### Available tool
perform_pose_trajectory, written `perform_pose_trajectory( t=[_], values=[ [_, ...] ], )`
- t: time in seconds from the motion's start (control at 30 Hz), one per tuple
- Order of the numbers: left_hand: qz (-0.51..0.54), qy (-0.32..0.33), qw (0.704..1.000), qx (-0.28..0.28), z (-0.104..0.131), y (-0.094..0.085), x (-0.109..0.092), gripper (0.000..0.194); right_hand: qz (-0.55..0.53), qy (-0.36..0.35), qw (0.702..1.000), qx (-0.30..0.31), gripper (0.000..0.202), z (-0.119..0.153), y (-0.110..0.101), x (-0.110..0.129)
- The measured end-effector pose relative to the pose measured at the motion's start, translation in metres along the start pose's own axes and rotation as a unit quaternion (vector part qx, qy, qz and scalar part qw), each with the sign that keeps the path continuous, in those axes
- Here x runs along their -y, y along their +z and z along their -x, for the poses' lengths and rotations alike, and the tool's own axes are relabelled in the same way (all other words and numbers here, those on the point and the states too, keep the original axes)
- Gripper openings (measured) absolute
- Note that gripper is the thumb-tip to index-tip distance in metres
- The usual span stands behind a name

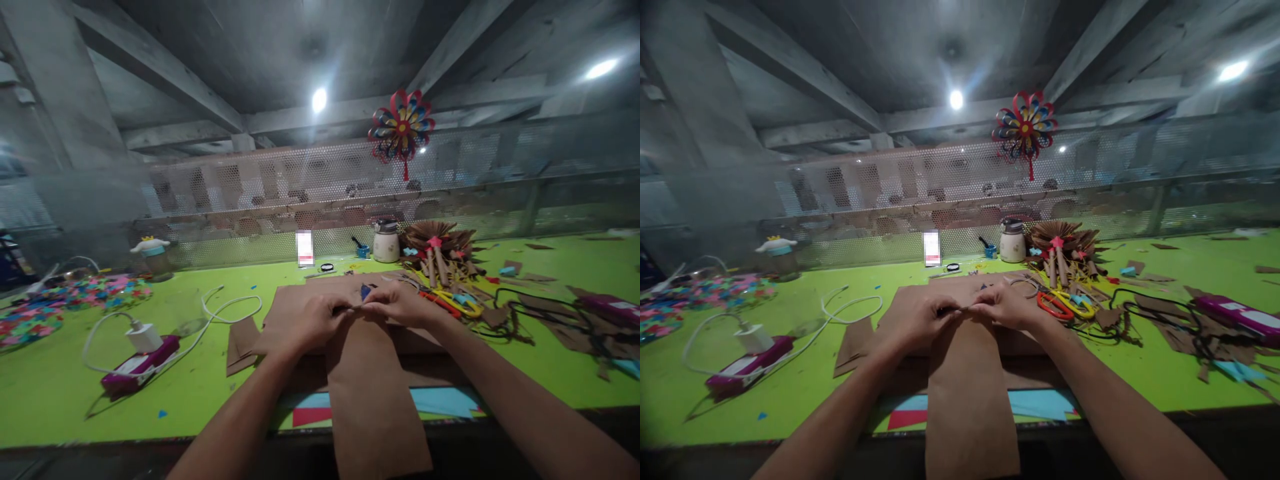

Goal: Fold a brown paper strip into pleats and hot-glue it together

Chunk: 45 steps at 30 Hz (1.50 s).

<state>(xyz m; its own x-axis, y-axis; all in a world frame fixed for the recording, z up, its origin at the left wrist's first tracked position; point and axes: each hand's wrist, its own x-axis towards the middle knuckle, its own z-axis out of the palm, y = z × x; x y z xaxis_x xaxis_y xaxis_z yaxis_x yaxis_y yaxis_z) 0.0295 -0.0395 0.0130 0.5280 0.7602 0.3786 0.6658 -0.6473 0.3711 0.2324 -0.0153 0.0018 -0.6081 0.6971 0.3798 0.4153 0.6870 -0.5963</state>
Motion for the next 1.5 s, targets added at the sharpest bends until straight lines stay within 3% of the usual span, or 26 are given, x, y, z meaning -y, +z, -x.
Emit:
perform_pose_trajectory(
  t=[0.17, 0.43, 0.53, 0.67, 0.87, 1.07, 1.23, 1.4, 1.5],
  values=[
    [-0.032, -0.022, 0.999, 0.007, 0.002, -0.008, -0.011, 0.029, 0.079, -0.021, 0.997, 0.0, 0.039, -0.002, -0.001, -0.001],
    [-0.035, -0.012, 0.999, -0.006, -0.001, 0.006, 0.008, 0.029, 0.077, -0.029, 0.996, -0.022, 0.032, -0.006, 0.014, -0.005],
    [-0.033, -0.021, 0.999, 0.002, 0.0, 0.006, 0.008, 0.033, 0.095, -0.034, 0.995, -0.015, 0.038, -0.006, 0.016, -0.003],
    [0.04, -0.03, 0.997, 0.053, 0.002, 0.0, 0.01, 0.036, 0.042, -0.032, 0.998, 0.025, 0.043, -0.003, 0.013, 0.001],
    [0.154, 0.018, 0.978, 0.141, 0.0, -0.012, 0.021, 0.033, -0.024, 0.009, 0.998, 0.064, 0.044, 0.0, 0.009, 0.002],
    [0.077, -0.032, 0.992, 0.1, 0.003, -0.008, 0.021, 0.035, -0.038, 0.028, 0.996, 0.077, 0.043, 0.0, 0.009, -0.002],
    [-0.017, -0.027, 0.998, 0.062, 0.008, -0.008, 0.01, 0.032, 0.006, 0.012, 0.997, 0.078, 0.042, 0.0, 0.007, -0.002],
    [-0.011, -0.03, 0.997, 0.075, 0.009, -0.011, 0.001, 0.03, 0.098, -0.029, 0.995, 0.014, 0.034, 0.001, 0.006, 0.009],
    [0.022, -0.016, 0.997, 0.079, 0.007, -0.013, 0.0, 0.029, 0.104, -0.036, 0.994, 0.018, 0.037, 0.002, 0.007, 0.012]
  ],
)
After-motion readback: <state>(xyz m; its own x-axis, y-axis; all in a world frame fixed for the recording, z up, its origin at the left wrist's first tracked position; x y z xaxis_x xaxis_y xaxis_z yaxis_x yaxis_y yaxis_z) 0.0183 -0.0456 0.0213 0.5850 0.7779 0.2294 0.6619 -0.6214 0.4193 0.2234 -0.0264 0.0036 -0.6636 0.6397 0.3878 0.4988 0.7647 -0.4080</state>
